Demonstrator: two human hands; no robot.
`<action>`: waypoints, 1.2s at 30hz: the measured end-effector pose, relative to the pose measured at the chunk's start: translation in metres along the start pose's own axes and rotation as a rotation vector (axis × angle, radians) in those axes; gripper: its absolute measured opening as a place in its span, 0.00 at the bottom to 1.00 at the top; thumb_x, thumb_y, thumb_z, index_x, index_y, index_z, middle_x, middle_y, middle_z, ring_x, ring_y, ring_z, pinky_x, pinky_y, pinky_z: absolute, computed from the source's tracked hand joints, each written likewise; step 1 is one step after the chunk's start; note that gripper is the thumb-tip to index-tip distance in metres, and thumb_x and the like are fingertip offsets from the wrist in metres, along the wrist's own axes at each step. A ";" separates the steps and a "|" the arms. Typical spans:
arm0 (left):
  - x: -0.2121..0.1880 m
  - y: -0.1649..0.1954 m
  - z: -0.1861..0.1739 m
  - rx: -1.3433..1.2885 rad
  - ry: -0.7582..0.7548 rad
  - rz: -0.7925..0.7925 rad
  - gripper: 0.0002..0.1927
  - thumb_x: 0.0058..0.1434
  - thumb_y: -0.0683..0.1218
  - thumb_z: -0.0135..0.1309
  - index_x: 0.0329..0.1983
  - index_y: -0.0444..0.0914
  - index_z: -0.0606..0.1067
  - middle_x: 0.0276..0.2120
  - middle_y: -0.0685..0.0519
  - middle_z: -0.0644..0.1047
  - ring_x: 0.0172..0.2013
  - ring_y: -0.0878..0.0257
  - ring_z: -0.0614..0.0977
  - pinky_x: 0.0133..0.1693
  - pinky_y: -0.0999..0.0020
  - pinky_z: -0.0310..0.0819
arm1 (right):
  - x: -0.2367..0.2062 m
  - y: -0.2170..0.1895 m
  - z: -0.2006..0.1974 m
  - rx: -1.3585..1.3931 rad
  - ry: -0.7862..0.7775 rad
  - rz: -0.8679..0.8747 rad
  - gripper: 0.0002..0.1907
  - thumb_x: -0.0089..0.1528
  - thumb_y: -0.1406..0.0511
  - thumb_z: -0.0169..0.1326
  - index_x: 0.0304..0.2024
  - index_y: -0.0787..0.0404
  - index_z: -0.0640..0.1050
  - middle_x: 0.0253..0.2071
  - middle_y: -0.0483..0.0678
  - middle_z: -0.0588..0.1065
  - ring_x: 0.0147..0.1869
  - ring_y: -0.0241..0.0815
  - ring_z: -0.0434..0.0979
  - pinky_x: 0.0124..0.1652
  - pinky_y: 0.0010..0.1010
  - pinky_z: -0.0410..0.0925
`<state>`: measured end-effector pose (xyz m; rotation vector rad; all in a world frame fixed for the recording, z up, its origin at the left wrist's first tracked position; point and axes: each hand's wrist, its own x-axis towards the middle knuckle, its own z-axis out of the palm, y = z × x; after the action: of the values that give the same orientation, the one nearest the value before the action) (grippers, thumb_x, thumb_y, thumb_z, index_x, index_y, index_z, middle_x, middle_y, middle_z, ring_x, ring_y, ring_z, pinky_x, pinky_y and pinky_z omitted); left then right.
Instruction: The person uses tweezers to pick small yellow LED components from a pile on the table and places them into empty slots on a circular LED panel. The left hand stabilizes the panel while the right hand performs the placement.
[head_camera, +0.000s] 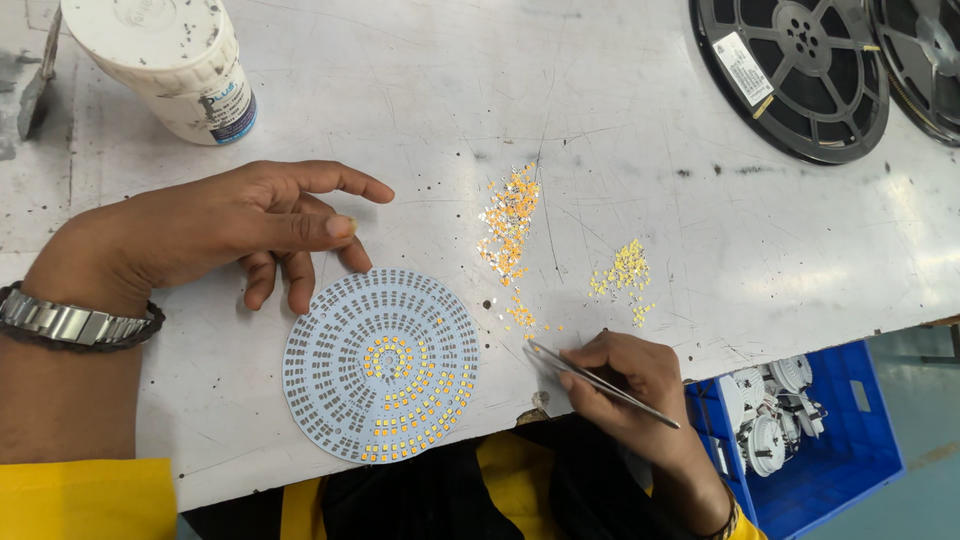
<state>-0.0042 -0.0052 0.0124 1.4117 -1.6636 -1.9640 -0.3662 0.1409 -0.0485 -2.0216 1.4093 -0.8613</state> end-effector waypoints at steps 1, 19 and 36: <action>0.000 0.000 0.000 -0.002 -0.007 0.007 0.41 0.46 0.63 0.57 0.66 0.48 0.69 0.38 0.45 0.85 0.15 0.64 0.82 0.09 0.73 0.72 | 0.000 0.000 -0.001 0.000 -0.017 -0.029 0.09 0.53 0.68 0.66 0.33 0.65 0.81 0.24 0.46 0.77 0.25 0.31 0.75 0.27 0.22 0.65; 0.001 -0.002 -0.001 -0.002 -0.034 0.017 0.42 0.47 0.64 0.57 0.66 0.49 0.68 0.39 0.46 0.85 0.17 0.64 0.82 0.10 0.73 0.72 | -0.001 0.000 -0.001 0.028 0.004 0.018 0.10 0.54 0.68 0.64 0.35 0.67 0.81 0.27 0.47 0.79 0.24 0.34 0.77 0.26 0.22 0.66; -0.003 0.002 0.001 0.029 -0.039 0.047 0.41 0.48 0.64 0.55 0.66 0.49 0.68 0.39 0.48 0.85 0.16 0.64 0.82 0.10 0.74 0.71 | 0.025 -0.020 0.011 0.157 -0.283 -0.159 0.08 0.55 0.67 0.65 0.33 0.63 0.79 0.27 0.46 0.79 0.25 0.38 0.77 0.26 0.26 0.66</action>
<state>-0.0039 -0.0032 0.0153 1.3398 -1.7327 -1.9612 -0.3397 0.1244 -0.0365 -2.0596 1.0076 -0.6925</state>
